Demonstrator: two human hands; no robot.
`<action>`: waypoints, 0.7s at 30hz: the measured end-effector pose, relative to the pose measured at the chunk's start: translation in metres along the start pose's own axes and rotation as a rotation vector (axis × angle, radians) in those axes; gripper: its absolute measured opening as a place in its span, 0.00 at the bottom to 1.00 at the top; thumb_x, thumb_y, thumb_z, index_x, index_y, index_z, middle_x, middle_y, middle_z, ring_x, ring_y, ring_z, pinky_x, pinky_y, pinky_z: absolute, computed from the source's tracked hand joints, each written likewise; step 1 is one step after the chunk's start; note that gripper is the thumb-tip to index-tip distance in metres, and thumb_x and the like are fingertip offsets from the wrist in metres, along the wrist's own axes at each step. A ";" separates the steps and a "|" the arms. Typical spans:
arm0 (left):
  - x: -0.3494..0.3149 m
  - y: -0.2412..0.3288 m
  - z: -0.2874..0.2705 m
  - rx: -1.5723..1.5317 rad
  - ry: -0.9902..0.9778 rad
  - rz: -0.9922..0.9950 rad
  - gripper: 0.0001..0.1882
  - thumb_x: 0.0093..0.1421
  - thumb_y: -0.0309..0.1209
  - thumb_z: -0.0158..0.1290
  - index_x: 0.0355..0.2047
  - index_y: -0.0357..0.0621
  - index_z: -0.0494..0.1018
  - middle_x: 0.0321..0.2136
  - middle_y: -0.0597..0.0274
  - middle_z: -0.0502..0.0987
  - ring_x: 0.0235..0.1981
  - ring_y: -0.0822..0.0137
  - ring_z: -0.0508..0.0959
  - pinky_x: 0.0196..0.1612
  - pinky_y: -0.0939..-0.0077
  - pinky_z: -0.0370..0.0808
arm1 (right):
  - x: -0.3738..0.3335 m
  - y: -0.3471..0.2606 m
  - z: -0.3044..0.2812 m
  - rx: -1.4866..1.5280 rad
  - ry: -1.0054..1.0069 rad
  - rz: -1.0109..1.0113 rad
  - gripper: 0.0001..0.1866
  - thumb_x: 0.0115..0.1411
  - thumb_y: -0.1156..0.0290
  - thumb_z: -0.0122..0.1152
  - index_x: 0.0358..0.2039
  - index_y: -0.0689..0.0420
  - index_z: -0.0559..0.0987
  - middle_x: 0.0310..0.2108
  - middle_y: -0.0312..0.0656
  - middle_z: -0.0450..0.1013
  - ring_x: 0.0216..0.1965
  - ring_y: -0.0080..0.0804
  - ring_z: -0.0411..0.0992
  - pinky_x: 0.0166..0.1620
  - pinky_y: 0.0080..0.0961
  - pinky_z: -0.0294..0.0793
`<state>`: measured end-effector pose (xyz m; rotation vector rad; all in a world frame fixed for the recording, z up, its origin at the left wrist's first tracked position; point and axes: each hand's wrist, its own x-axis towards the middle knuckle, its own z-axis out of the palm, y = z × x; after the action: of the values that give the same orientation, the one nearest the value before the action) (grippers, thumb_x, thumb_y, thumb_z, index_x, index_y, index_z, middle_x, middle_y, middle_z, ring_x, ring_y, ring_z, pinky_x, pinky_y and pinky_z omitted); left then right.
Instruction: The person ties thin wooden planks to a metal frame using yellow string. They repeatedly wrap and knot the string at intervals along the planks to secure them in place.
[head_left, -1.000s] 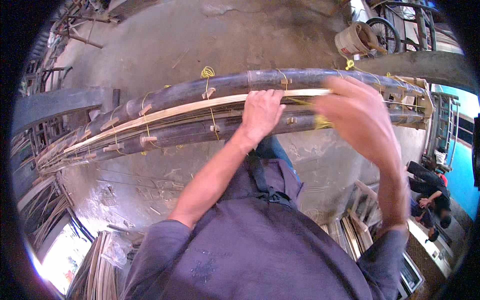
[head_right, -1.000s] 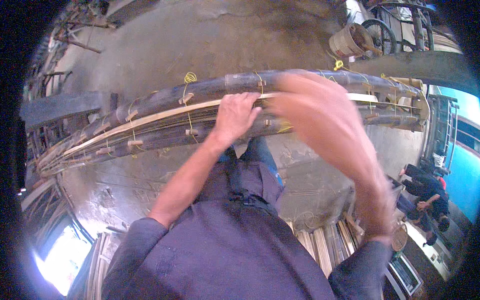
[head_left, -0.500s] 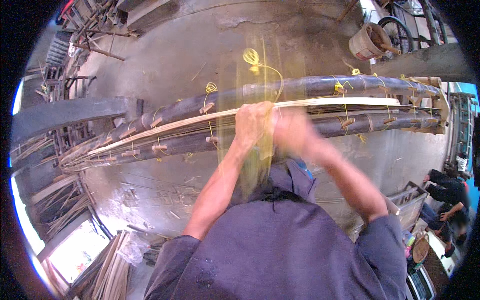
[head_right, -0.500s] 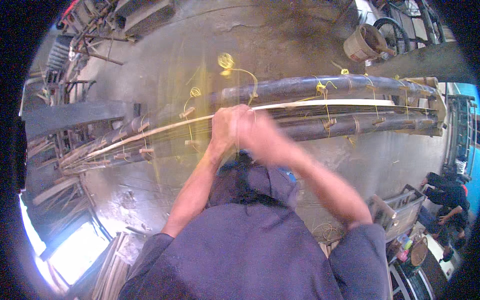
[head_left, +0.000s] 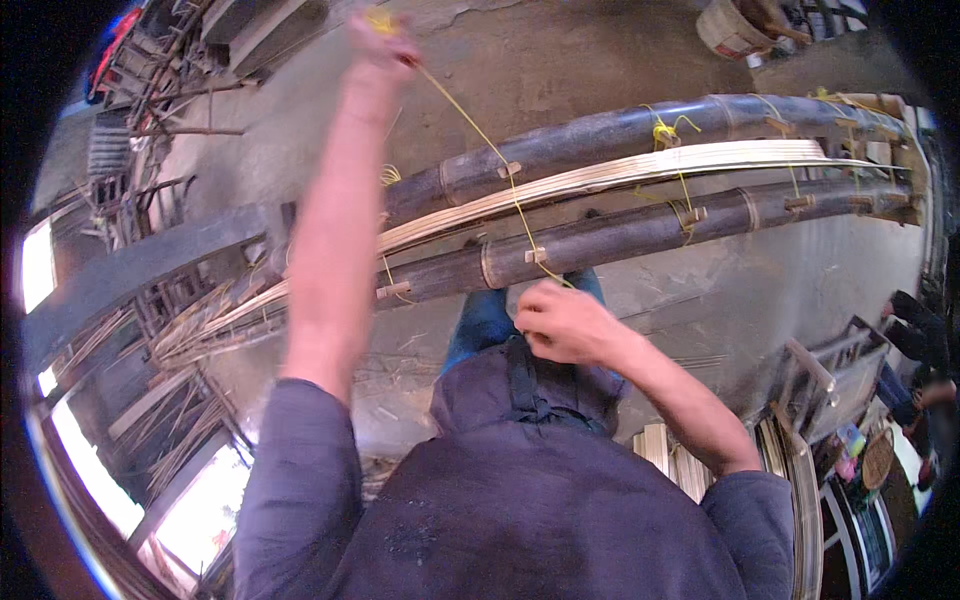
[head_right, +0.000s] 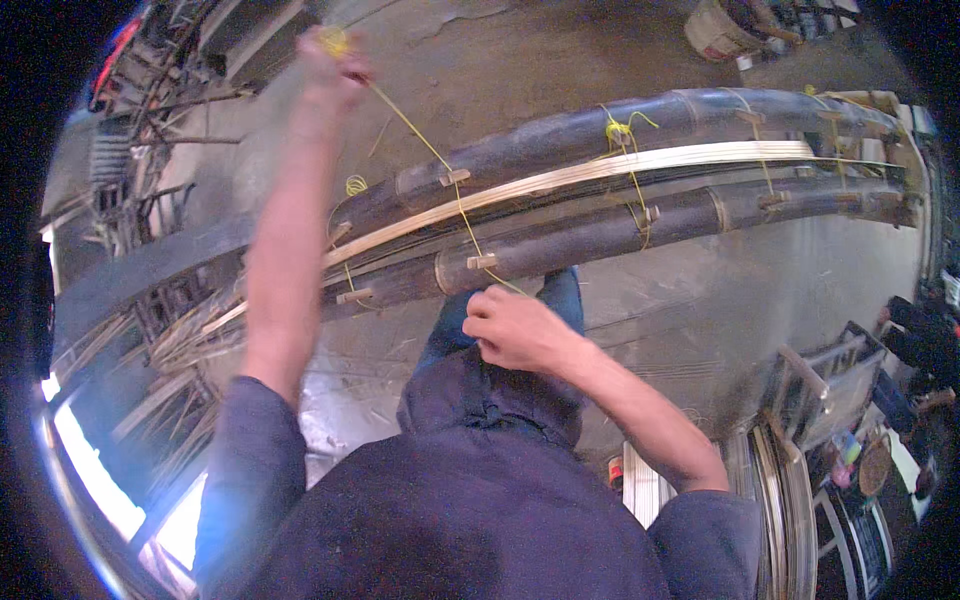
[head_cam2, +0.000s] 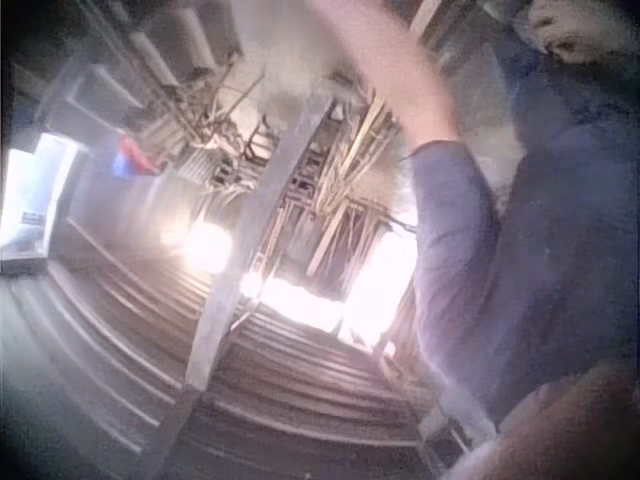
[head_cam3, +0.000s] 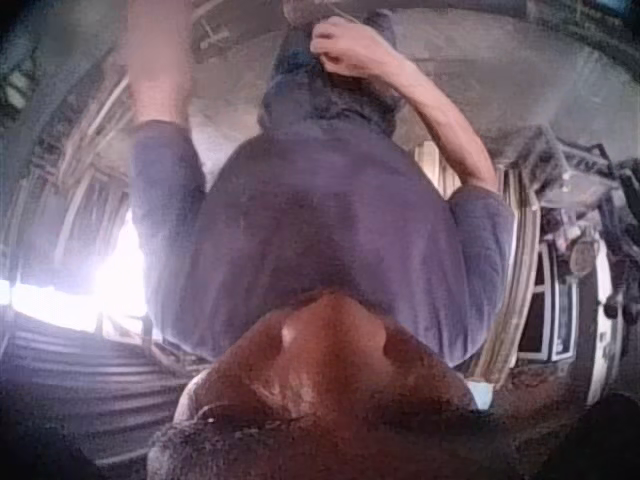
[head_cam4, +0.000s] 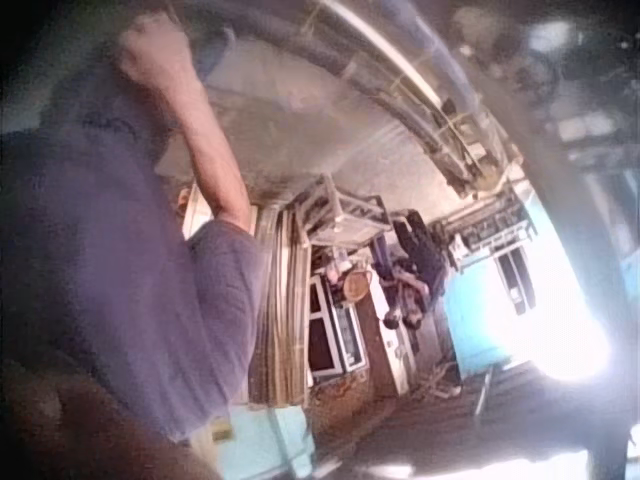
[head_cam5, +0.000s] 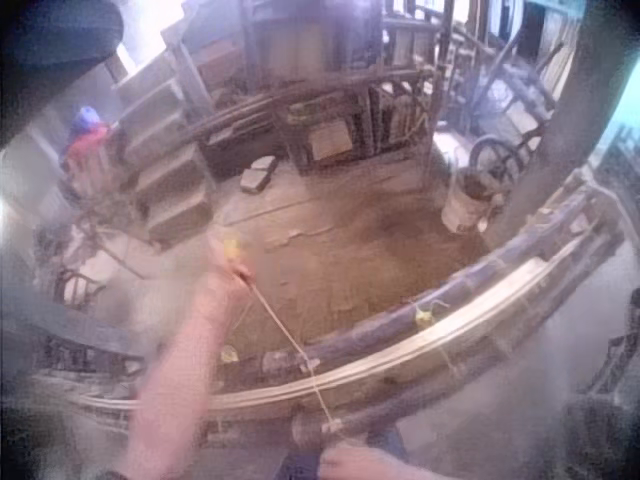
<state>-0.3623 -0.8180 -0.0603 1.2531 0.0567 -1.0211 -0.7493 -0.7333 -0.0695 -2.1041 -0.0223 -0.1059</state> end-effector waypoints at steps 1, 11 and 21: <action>0.022 0.042 -0.041 0.077 0.031 0.086 0.29 0.60 0.58 0.39 0.29 0.42 0.69 0.12 0.75 0.57 0.09 0.78 0.55 0.10 0.83 0.54 | 0.002 -0.012 -0.023 0.050 0.215 -0.045 0.08 0.42 0.77 0.61 0.26 0.55 0.74 0.32 0.41 0.72 0.36 0.42 0.72 0.39 0.35 0.74; -0.088 0.022 -0.166 1.164 -0.219 0.548 0.25 0.60 0.48 0.49 0.50 0.43 0.72 0.46 0.54 0.76 0.49 0.60 0.75 0.52 0.68 0.70 | 0.036 -0.028 -0.104 -0.377 0.469 0.561 0.15 0.61 0.62 0.54 0.32 0.61 0.80 0.25 0.41 0.77 0.30 0.26 0.76 0.37 0.26 0.73; -0.215 -0.014 -0.195 1.261 -0.178 0.684 0.15 0.59 0.38 0.49 0.41 0.42 0.75 0.39 0.48 0.77 0.42 0.51 0.77 0.44 0.61 0.73 | 0.099 -0.082 0.136 0.318 0.180 0.529 0.08 0.60 0.69 0.57 0.28 0.60 0.77 0.28 0.41 0.73 0.31 0.29 0.71 0.36 0.29 0.72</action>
<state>-0.4039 -0.5323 -0.0257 2.0559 -1.2395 -0.4860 -0.6465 -0.5778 -0.0596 -1.7148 0.5850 0.0271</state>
